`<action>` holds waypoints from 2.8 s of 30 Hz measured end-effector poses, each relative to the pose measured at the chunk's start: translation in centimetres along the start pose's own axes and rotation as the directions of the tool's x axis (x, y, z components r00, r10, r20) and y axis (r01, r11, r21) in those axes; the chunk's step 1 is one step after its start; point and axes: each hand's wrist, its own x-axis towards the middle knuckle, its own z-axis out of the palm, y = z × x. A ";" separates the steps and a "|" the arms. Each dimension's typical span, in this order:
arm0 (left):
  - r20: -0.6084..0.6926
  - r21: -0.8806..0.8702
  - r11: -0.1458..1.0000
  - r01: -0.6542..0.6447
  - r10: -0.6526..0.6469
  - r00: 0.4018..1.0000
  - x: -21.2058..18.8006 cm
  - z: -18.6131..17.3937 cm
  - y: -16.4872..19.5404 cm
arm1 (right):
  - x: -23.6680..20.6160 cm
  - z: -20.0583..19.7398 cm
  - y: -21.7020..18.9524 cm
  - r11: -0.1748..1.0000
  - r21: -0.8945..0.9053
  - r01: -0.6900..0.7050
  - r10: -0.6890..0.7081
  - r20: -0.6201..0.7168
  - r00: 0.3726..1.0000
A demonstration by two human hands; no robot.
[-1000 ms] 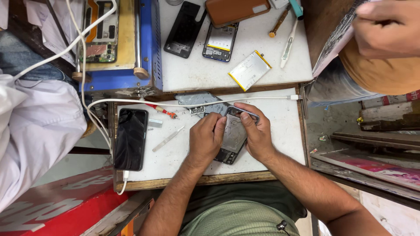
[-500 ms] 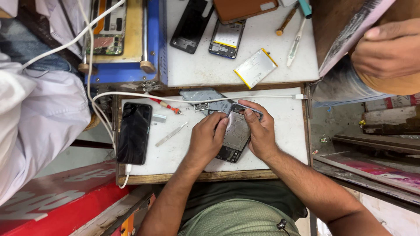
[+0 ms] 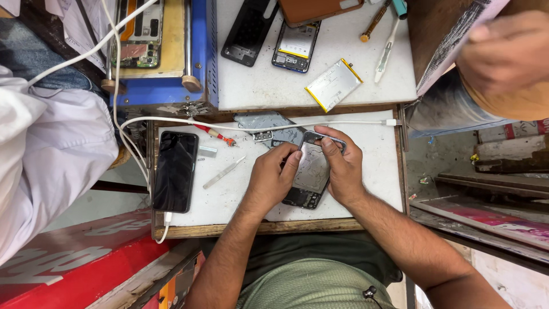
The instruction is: The person disassembles a smartphone at a repair bench, prying the back cover off the frame and lifting out the internal assembly. They detach and set aside the battery, then work on the empty frame, pressing and peeling components while other phone parts and tools lie on the bench.
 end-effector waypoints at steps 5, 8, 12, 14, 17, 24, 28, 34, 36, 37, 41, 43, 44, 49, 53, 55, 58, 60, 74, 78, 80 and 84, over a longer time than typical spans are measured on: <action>0.033 -0.052 0.998 -0.032 0.033 0.999 -0.3 -0.6 -0.4 | 0.0 0.2 -0.2 1.000 0.002 -0.007 0.007 0.001 1.000; -0.049 0.014 0.995 -0.102 0.103 0.993 -0.2 -0.1 -0.7 | 0.1 0.3 -0.2 1.000 0.018 -0.013 0.013 0.010 1.000; -0.164 0.183 0.983 0.003 0.028 0.986 0.5 1.6 -0.7 | -0.3 0.5 0.2 0.999 -0.034 0.029 -0.028 0.042 0.999; -0.171 0.225 0.973 0.046 -0.007 0.985 0.9 1.8 -0.7 | -0.4 0.4 0.3 0.996 -0.050 0.076 -0.073 0.058 0.996; -0.128 0.221 0.975 -0.008 0.037 0.991 1.0 1.5 -0.6 | -0.3 0.2 0.2 0.996 -0.059 0.066 -0.064 0.038 0.997; 0.052 0.017 0.999 -0.049 0.048 0.998 0.1 -1.1 -0.3 | 0.1 0.3 0.1 0.999 -0.045 0.007 -0.007 0.014 1.000; 0.061 -0.038 0.999 -0.023 0.025 0.998 -0.1 -1.0 -0.5 | 0.0 0.4 -0.1 1.000 -0.025 0.006 -0.005 0.021 1.000; -0.150 0.157 0.982 0.106 -0.082 0.985 0.9 1.5 -0.8 | -0.7 0.6 0.0 0.961 -0.252 0.116 -0.101 0.072 0.992; -0.154 0.182 0.980 0.083 -0.055 0.987 1.2 1.7 -0.9 | -0.7 0.5 -0.1 0.927 -0.335 0.166 -0.148 0.079 0.986; -0.152 0.192 0.978 0.078 -0.049 0.987 1.3 1.6 -0.9 | -0.8 0.4 -0.1 0.931 -0.326 0.163 -0.147 0.074 0.986; -0.072 0.044 0.993 -0.111 0.114 0.991 0.8 0.5 -0.8 | -0.4 0.2 -0.2 0.985 -0.147 0.093 -0.092 0.016 0.996; -0.020 -0.024 0.994 -0.107 0.106 0.994 0.2 -0.3 -0.8 | -0.4 0.4 -0.2 0.965 -0.241 0.107 -0.105 0.022 0.994; -0.001 -0.039 0.995 -0.089 0.089 0.996 0.1 -0.7 -0.8 | -0.3 0.4 -0.2 0.951 -0.285 0.119 -0.116 0.026 0.993; 0.028 -0.021 0.999 -0.047 0.047 0.998 -0.6 -0.9 -0.9 | -0.5 0.5 -0.4 0.962 -0.260 0.084 -0.078 0.033 0.996; -0.088 0.064 0.995 -0.082 0.087 0.992 -0.2 0.2 -0.8 | -0.5 0.5 -0.7 0.958 -0.269 0.096 -0.087 0.045 0.995; -0.139 0.089 0.993 -0.079 0.091 0.986 0.0 0.8 -0.7 | -0.5 0.7 -0.8 0.944 -0.309 0.115 -0.101 0.061 0.993; -0.193 0.172 0.984 0.039 -0.005 0.981 0.5 1.7 -0.7 | -0.7 0.8 -0.8 0.927 -0.340 0.157 -0.138 0.082 0.987; -0.190 0.208 0.977 0.054 -0.013 0.982 0.8 1.9 -0.8 | -0.8 0.8 -0.8 0.925 -0.343 0.163 -0.143 0.082 0.986; -0.032 0.193 0.975 -0.111 0.119 0.992 -1.0 -1.3 1.1 | -0.6 0.6 -0.9 0.937 -0.331 0.113 -0.101 0.053 0.993; -0.125 0.343 0.923 -0.172 0.227 0.966 -0.8 -0.8 2.1 | -0.9 0.3 -0.8 0.929 -0.338 0.152 -0.134 0.075 0.988; -0.091 0.428 0.884 -0.189 0.250 0.964 -0.5 -0.9 2.6 | -1.0 0.3 -0.8 0.920 -0.352 0.171 -0.145 0.100 0.984; 0.021 0.629 0.735 -0.254 0.310 0.951 0.1 -1.0 3.5 | -0.9 0.4 -0.8 0.899 -0.369 0.234 -0.208 0.111 0.972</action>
